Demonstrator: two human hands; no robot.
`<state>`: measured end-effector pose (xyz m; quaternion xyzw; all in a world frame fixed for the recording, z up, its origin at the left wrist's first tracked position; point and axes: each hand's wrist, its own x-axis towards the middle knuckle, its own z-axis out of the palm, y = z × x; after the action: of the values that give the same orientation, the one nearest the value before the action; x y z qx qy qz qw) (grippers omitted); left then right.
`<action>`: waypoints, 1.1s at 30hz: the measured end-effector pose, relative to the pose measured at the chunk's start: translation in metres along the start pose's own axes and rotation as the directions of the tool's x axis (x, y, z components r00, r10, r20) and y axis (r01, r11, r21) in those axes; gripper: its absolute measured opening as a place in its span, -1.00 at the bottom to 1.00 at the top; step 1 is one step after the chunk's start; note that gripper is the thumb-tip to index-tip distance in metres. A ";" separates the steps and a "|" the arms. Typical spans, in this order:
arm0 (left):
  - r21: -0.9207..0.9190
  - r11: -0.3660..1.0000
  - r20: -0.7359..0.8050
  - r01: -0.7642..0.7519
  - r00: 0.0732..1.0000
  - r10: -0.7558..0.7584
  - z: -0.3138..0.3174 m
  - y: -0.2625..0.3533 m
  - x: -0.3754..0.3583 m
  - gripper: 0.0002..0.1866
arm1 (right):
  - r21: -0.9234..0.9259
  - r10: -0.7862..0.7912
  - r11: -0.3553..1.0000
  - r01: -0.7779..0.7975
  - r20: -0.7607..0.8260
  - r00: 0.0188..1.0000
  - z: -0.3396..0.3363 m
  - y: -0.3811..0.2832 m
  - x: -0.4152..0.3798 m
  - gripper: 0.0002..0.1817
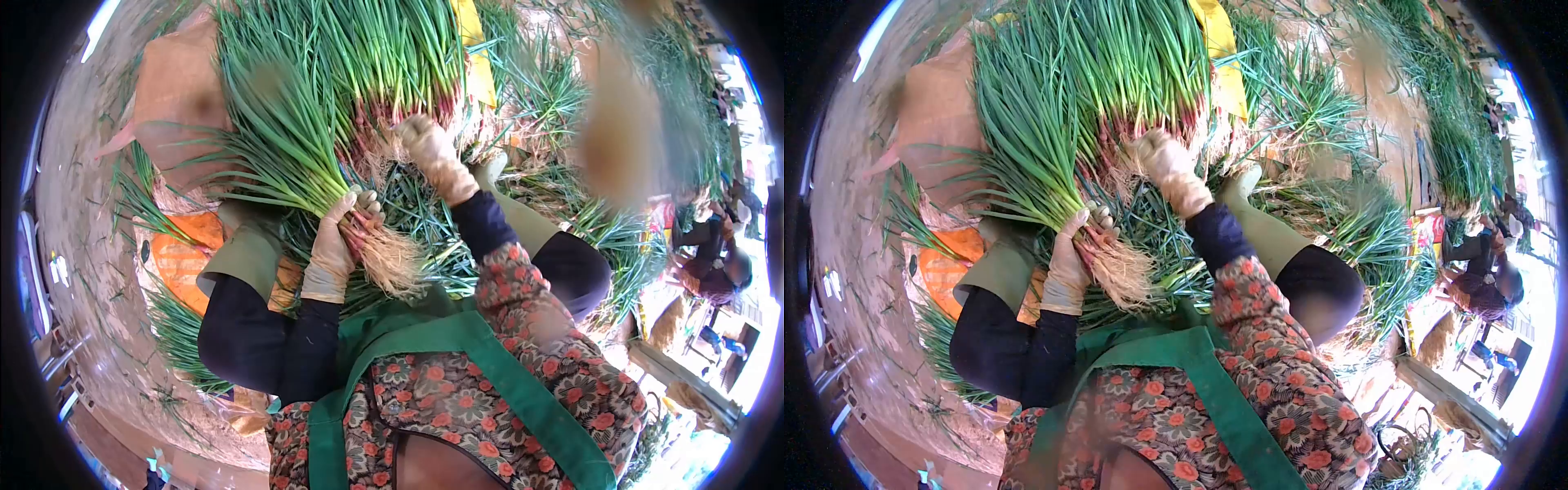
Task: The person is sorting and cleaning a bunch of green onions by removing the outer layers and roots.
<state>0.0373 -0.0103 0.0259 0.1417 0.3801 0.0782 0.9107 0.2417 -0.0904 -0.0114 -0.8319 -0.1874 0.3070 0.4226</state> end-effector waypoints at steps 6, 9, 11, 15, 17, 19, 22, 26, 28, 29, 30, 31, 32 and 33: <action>-0.067 0.998 0.130 -0.022 0.991 0.030 -0.002 0.007 0.000 -0.67 | -0.714 -0.060 0.684 0.150 0.150 0.987 0.018 0.008 0.048 -0.58; -0.046 0.995 -0.074 -0.088 0.994 0.084 0.016 0.006 -0.007 -0.63 | -0.785 -0.583 0.315 0.533 0.283 0.761 0.007 -0.003 -0.004 -0.82; 0.017 1.000 0.002 -0.021 1.000 0.021 -0.004 0.005 -0.002 -0.60 | -0.737 -0.492 0.548 0.396 0.098 0.865 0.022 0.004 -0.040 -0.77; 0.120 0.993 -0.061 0.021 0.998 -0.014 -0.006 0.000 0.001 -0.70 | -0.630 -0.480 0.512 0.584 0.353 0.803 0.035 -0.027 -0.105 -0.73; 0.163 0.986 -0.053 -0.013 0.998 0.022 -0.004 0.003 -0.001 -0.74 | -0.594 -0.362 0.589 0.548 0.413 0.836 0.042 -0.023 -0.110 -0.68; 0.179 0.984 -0.142 0.010 0.990 0.016 -0.015 -0.005 0.008 -0.76 | -0.400 -0.355 0.700 0.592 0.524 0.774 0.023 -0.023 -0.103 -0.61; 0.057 0.980 0.112 0.191 0.974 -0.196 -0.037 0.002 0.019 -0.74 | 0.028 -0.245 0.949 0.313 0.690 0.681 -0.002 -0.007 -0.088 -0.63; 0.148 0.986 0.002 0.073 0.997 -0.074 -0.032 -0.012 0.020 -0.73 | 0.306 -0.086 0.950 -0.067 0.458 0.885 -0.009 -0.004 -0.067 -0.54; 0.065 0.961 0.103 0.269 0.956 -0.275 -0.041 -0.011 0.020 -0.72 | 0.244 -0.109 0.970 0.013 0.383 0.917 0.006 -0.019 -0.068 -0.53; 0.120 0.962 0.060 0.245 0.965 -0.253 -0.041 -0.011 0.015 -0.73 | 0.070 -0.130 0.991 0.113 0.335 0.933 0.019 -0.025 -0.066 -0.53; 0.174 0.960 0.019 0.220 0.974 -0.227 -0.042 -0.011 0.010 -0.73 | -0.113 -0.162 0.973 0.202 0.291 0.943 0.025 -0.029 -0.066 -0.53; 0.227 0.954 -0.022 0.198 0.980 -0.198 -0.044 -0.010 0.005 -0.74 | -0.265 -0.182 0.931 0.252 0.262 0.948 0.023 -0.029 -0.072 -0.58; 0.250 0.954 0.014 0.165 0.985 -0.174 -0.045 -0.006 0.000 -0.75 | -0.190 -0.228 0.945 0.265 0.193 0.954 0.021 -0.024 -0.080 -0.58; 0.196 0.973 0.024 0.125 0.991 -0.132 -0.046 -0.006 0.001 -0.76 | -0.116 -0.270 0.952 0.283 0.120 0.955 0.013 -0.016 -0.085 -0.58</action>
<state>0.0050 -0.0063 -0.0073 0.2061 0.3774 -0.0210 0.9026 0.1685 -0.1224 0.0254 -0.8068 -0.3434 0.2738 0.3953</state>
